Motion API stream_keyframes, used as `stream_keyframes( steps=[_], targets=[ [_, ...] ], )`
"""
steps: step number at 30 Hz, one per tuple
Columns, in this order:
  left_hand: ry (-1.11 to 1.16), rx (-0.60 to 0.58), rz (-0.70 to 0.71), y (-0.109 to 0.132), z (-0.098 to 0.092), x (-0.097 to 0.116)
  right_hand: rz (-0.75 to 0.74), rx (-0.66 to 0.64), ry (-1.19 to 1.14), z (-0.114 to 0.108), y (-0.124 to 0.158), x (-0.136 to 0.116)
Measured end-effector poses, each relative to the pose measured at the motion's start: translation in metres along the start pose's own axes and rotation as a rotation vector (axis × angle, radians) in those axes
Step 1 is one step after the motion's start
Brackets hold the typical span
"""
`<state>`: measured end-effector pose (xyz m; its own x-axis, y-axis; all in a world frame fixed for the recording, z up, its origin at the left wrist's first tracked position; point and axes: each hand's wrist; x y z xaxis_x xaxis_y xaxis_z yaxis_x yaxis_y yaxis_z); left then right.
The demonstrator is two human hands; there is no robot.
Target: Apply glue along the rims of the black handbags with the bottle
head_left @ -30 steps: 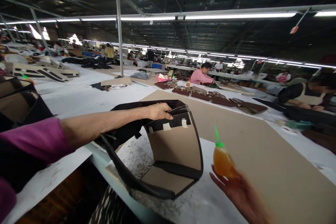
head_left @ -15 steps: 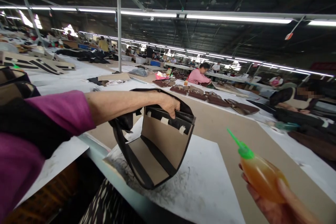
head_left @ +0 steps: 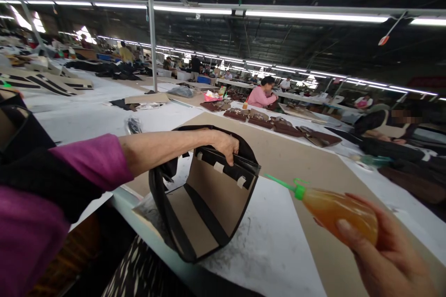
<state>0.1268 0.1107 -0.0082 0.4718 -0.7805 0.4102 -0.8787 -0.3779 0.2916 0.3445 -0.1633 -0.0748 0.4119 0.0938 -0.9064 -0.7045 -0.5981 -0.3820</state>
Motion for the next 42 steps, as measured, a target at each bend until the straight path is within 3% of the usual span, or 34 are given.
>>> stream_keyframes(
  steps=[3, 6, 18, 29, 35, 42],
  targets=[
    [-0.008, -0.004, 0.005, -0.001, 0.003, 0.004, -0.168, -0.017, 0.056, 0.01, 0.005, -0.018],
    [-0.012, 0.018, 0.003, -0.001, 0.005, 0.009, -0.239, -0.018, 0.098, 0.016, 0.009, -0.03],
    [-0.024, 0.016, 0.007, 0.002, 0.005, 0.014, -0.218, -0.051, 0.152, 0.005, 0.008, -0.016],
    [-0.042, 0.022, 0.005, 0.003, 0.005, 0.016, -0.377, -0.146, 0.143, 0.003, 0.01, -0.016],
    [-0.073, 0.009, 0.007, 0.0, 0.007, 0.014, -0.296, -0.05, 0.18, 0.004, 0.001, -0.009],
    [-0.07, 0.017, -0.001, 0.001, 0.008, 0.014, -0.317, -0.063, 0.176, 0.005, 0.005, -0.002]
  ],
)
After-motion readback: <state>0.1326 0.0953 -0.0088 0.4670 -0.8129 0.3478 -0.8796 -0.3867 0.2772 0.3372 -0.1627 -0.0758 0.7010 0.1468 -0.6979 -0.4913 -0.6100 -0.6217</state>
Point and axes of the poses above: each hand's wrist, its own y-axis away from the middle knuckle, its own z-axis out of the palm, x = y × z, and after that the axes turned 6 degrees about x, right-handed
